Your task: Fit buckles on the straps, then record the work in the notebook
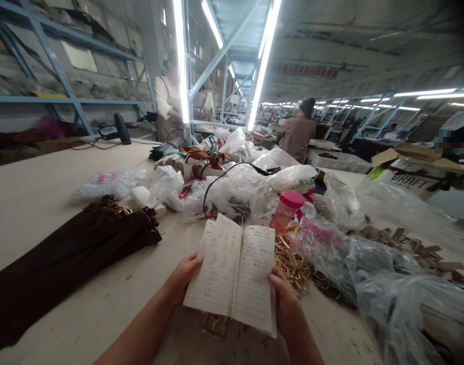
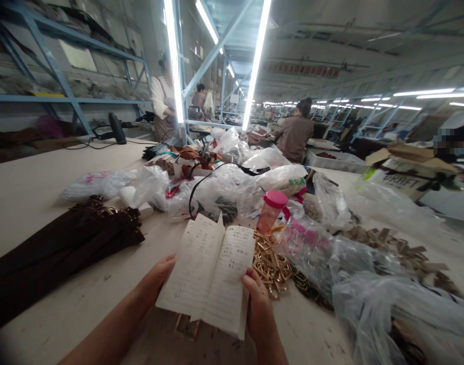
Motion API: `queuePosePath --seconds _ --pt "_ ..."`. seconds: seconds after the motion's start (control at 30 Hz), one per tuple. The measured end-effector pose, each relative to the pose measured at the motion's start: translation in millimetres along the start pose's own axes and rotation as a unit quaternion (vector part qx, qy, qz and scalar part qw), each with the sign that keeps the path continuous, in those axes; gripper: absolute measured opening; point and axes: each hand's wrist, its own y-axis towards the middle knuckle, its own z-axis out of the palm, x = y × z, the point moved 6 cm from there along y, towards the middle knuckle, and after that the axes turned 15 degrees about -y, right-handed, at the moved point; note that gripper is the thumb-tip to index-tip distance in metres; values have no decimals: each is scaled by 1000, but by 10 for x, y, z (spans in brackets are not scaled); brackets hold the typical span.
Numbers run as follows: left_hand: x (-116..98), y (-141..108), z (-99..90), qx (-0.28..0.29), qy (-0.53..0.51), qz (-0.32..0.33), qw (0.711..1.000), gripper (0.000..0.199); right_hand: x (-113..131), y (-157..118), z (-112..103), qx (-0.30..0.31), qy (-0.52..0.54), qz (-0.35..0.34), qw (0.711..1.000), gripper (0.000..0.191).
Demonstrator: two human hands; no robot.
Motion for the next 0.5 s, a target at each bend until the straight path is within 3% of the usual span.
queuePosePath --seconds 0.2,0.5 --pt "12 -8 27 17 -26 -17 999 31 -42 26 43 25 -22 0 999 32" --pt "98 36 41 40 -63 -49 996 26 -98 -24 190 59 21 61 996 33"
